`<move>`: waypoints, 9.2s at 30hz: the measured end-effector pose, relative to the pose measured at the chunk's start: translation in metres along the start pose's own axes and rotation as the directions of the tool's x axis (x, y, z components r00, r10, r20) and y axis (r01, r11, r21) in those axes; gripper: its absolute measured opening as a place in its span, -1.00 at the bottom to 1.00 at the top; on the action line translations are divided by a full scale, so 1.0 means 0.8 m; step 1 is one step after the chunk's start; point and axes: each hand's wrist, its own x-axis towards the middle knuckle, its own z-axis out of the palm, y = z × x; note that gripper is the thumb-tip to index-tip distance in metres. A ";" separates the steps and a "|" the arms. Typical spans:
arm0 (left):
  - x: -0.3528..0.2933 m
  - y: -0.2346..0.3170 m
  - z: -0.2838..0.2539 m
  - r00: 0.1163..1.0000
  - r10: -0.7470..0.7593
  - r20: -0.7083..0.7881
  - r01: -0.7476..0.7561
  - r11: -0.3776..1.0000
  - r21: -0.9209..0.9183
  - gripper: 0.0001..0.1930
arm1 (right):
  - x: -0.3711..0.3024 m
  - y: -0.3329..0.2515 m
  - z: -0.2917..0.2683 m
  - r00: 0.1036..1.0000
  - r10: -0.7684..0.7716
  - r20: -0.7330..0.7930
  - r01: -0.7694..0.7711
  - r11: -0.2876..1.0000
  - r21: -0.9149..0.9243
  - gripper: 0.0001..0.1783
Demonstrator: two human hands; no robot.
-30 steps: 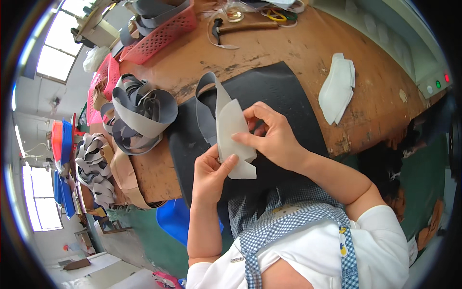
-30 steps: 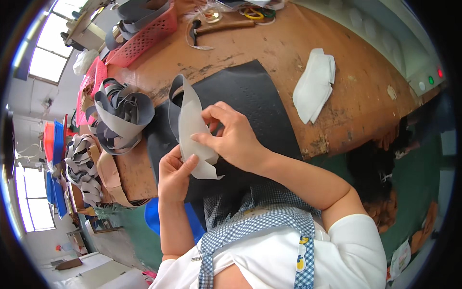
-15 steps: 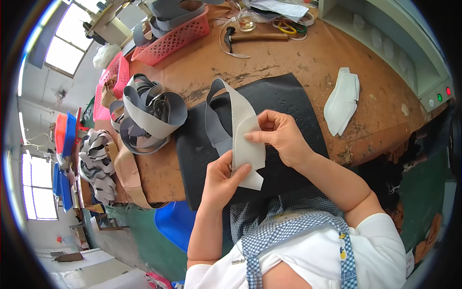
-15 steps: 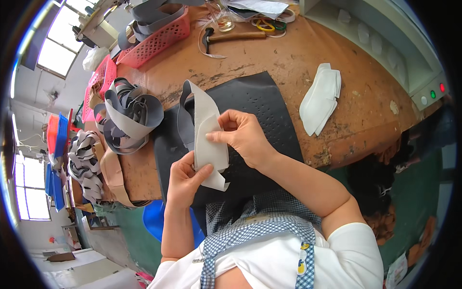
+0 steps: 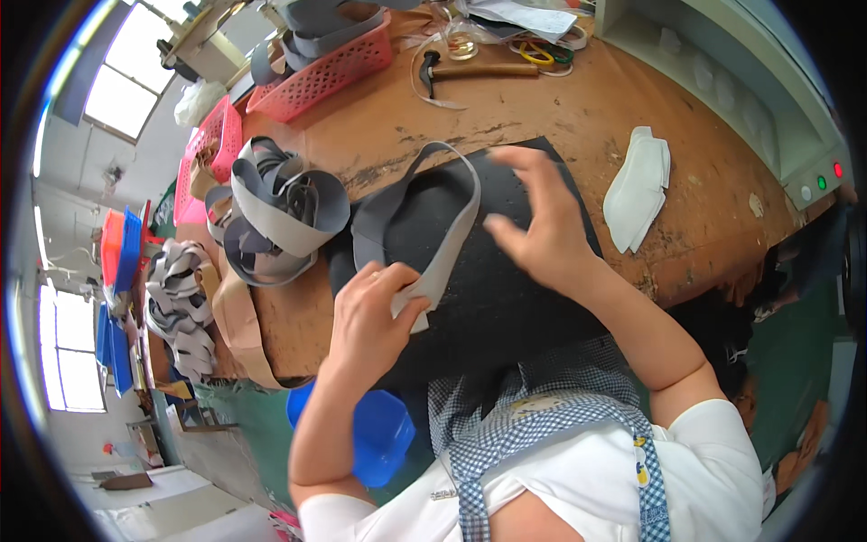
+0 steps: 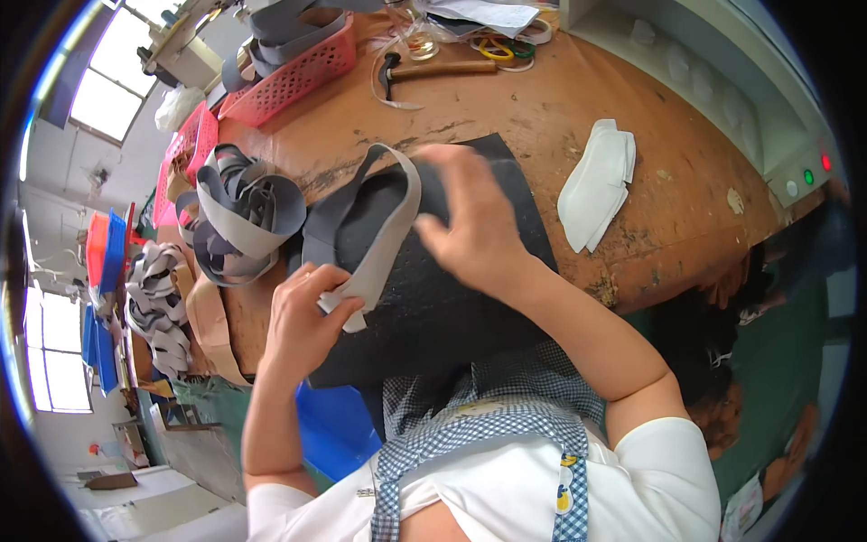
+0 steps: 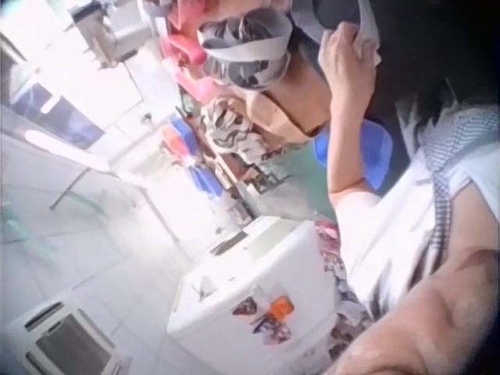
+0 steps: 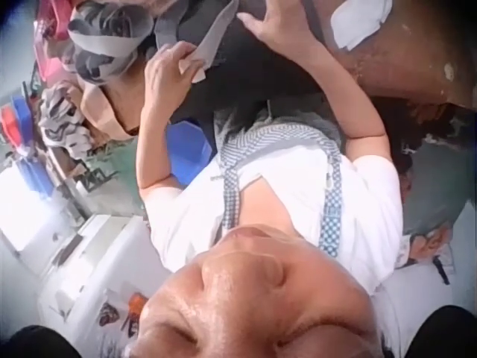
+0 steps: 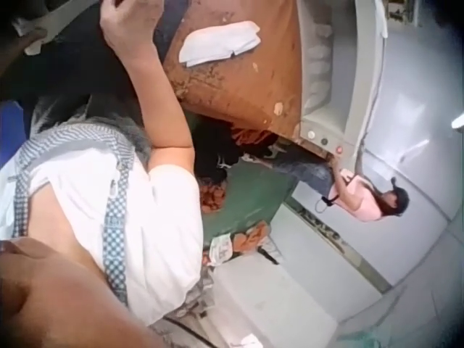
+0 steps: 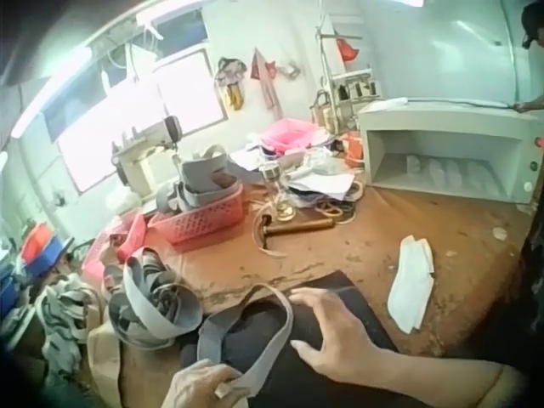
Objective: Aligning and sticking reinforcement strips and components onto shoe upper parts at a factory workbench.
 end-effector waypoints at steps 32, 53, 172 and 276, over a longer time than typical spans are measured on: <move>-0.040 0.061 0.112 0.953 0.028 -0.301 -0.132 0.934 -0.331 -0.89 | -0.057 0.018 0.000 0.467 0.561 0.684 -0.885 0.300 0.357 -0.48; 0.019 0.018 0.126 0.955 -0.294 0.033 0.155 0.402 -0.902 -0.84 | -0.092 -0.018 -0.045 0.625 0.446 0.640 -0.734 0.615 0.288 -0.71; -0.004 0.004 0.090 0.926 -0.368 0.085 0.104 0.032 -0.994 -0.64 | -0.029 -0.032 -0.002 0.745 0.308 0.592 -0.644 0.565 0.516 -0.71; 0.044 -0.056 0.053 0.989 0.150 -0.020 -0.151 0.983 -0.109 -0.74 | -0.107 -0.127 -0.166 0.543 0.409 0.733 -0.763 -0.124 0.634 -0.48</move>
